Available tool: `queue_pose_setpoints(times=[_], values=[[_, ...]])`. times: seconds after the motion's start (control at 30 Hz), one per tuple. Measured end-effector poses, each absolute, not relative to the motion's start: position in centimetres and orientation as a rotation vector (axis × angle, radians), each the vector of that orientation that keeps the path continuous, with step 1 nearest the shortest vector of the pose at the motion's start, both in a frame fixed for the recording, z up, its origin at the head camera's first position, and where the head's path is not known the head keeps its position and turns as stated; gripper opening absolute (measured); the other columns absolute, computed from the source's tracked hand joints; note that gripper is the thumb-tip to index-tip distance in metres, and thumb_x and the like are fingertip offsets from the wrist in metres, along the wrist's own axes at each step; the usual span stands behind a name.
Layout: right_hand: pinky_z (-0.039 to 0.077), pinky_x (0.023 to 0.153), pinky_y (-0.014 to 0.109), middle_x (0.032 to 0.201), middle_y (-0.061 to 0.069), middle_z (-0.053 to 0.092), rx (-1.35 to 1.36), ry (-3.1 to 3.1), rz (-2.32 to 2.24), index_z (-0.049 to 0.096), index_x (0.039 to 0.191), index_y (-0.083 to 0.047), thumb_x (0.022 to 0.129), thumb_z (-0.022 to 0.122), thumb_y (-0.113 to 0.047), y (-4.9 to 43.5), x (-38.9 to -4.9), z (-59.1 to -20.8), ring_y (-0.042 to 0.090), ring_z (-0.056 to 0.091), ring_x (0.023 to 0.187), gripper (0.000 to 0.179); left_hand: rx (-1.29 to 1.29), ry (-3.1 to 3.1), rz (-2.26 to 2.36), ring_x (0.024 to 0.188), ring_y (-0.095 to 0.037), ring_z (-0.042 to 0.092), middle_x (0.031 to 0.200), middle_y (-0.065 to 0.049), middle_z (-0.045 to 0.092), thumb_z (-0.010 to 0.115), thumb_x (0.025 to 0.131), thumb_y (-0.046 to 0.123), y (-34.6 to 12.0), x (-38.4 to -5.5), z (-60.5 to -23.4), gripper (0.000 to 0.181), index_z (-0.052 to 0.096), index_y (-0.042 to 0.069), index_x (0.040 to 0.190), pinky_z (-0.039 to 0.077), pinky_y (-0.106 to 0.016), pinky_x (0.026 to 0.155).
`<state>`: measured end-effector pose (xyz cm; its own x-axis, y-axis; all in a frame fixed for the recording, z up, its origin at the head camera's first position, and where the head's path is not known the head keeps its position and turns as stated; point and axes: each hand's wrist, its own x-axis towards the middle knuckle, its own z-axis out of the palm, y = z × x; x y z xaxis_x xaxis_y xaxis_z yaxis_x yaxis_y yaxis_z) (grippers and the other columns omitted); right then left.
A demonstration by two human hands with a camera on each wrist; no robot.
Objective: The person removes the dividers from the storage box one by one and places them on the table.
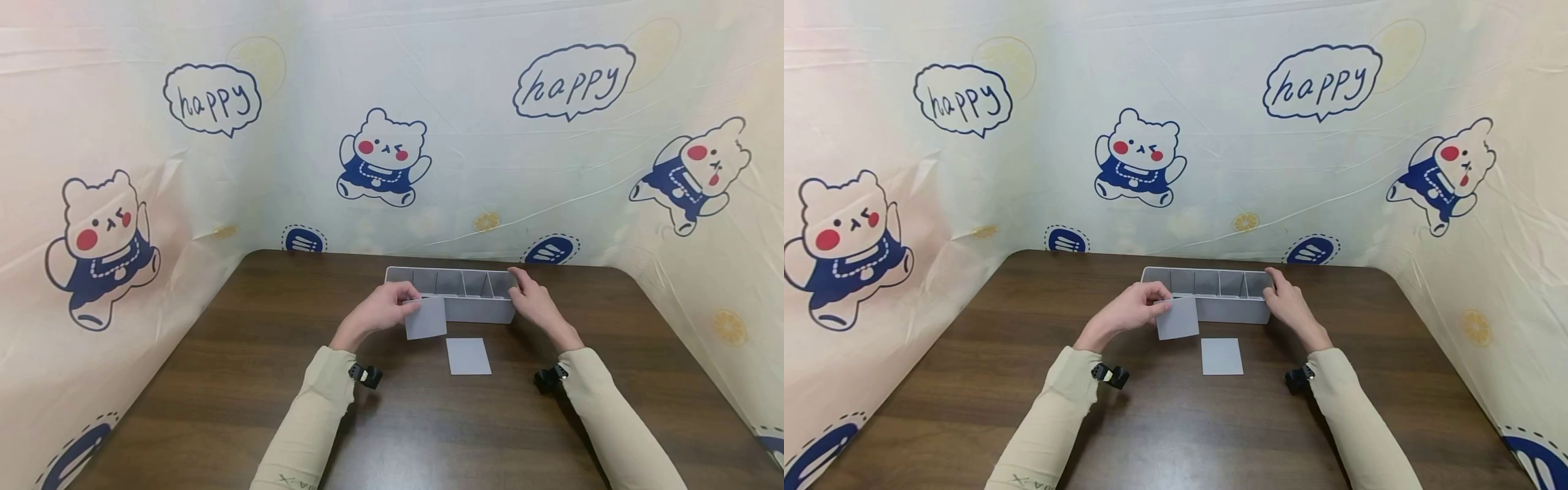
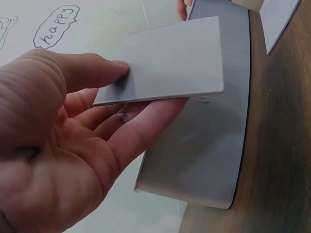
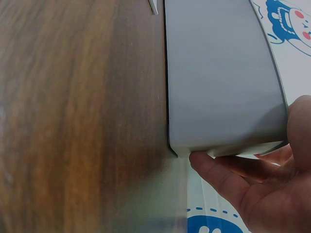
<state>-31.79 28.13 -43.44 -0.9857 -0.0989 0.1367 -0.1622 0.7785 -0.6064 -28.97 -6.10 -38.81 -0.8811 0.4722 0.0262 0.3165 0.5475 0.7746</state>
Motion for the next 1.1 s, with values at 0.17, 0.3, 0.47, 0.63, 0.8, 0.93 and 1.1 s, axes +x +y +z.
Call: queue_pose_setpoints(times=[0.17,0.3,0.47,0.63,0.8,0.93,1.1], values=[[0.042,0.099,0.058,0.143,0.028,0.046,0.210,-2.872,0.991,0.032,0.149,-0.004,0.100,0.037,-0.016,28.1,-31.7,-43.4,0.040,0.052,0.114,0.051,0.670,2.507,1.262,0.080,-0.017,0.060,0.092,-0.010,0.065,0.062,0.095,0.011,-5.8,-29.1,-39.2,0.006,0.063,0.007,0.100,0.059,-0.041,0.071],[0.042,0.099,0.058,0.146,0.028,0.043,0.208,-2.875,1.011,0.031,0.150,-0.004,0.100,0.037,-0.016,28.1,-31.6,-43.3,0.040,0.052,0.117,0.051,0.708,2.465,1.256,0.074,-0.014,0.058,0.088,-0.010,0.065,0.062,0.094,0.007,-5.6,-29.2,-39.7,0.008,0.063,0.004,0.101,0.058,-0.044,0.068],[0.042,0.099,0.058,0.148,0.029,0.041,0.211,-2.885,1.018,0.029,0.151,-0.003,0.101,0.036,-0.016,28.1,-31.5,-43.1,0.040,0.051,0.117,0.052,0.736,2.447,1.211,0.067,-0.014,0.057,0.085,-0.008,0.065,0.061,0.094,0.006,-5.4,-29.3,-40.2,0.009,0.063,0.004,0.103,0.057,-0.041,0.065],[0.042,0.099,0.058,0.148,0.029,0.040,0.210,-2.883,1.020,0.029,0.151,-0.003,0.101,0.036,-0.016,28.0,-31.6,-43.2,0.041,0.050,0.119,0.052,0.699,2.431,1.181,0.073,-0.015,0.059,0.089,-0.008,0.065,0.060,0.095,0.006,-5.6,-29.4,-40.6,0.009,0.064,0.005,0.104,0.057,-0.037,0.064],[0.042,0.099,0.058,0.147,0.030,0.042,0.210,-2.882,1.009,0.030,0.150,-0.003,0.100,0.036,-0.016,27.9,-31.6,-43.2,0.042,0.051,0.119,0.051,0.673,2.398,1.168,0.079,-0.017,0.062,0.094,-0.009,0.066,0.059,0.096,0.006,-5.7,-29.5,-41.1,0.010,0.063,0.005,0.105,0.057,-0.036,0.065],[0.041,0.100,0.058,0.148,0.029,0.041,0.206,-2.883,1.021,0.030,0.150,-0.003,0.101,0.036,-0.016,28.0,-31.6,-43.1,0.041,0.050,0.120,0.051,0.676,2.395,1.147,0.078,-0.017,0.062,0.094,-0.009,0.066,0.058,0.096,0.006,-5.7,-29.6,-41.4,0.011,0.063,0.005,0.105,0.058,-0.039,0.066],[0.042,0.098,0.057,0.146,0.028,0.043,0.211,-2.879,0.999,0.031,0.150,-0.004,0.100,0.036,-0.015,28.0,-31.6,-43.1,0.041,0.051,0.116,0.051,0.688,2.424,1.094,0.078,-0.017,0.061,0.094,-0.008,0.066,0.057,0.095,0.006,-5.6,-29.7,-41.7,0.011,0.064,0.006,0.104,0.057,-0.038,0.065]])
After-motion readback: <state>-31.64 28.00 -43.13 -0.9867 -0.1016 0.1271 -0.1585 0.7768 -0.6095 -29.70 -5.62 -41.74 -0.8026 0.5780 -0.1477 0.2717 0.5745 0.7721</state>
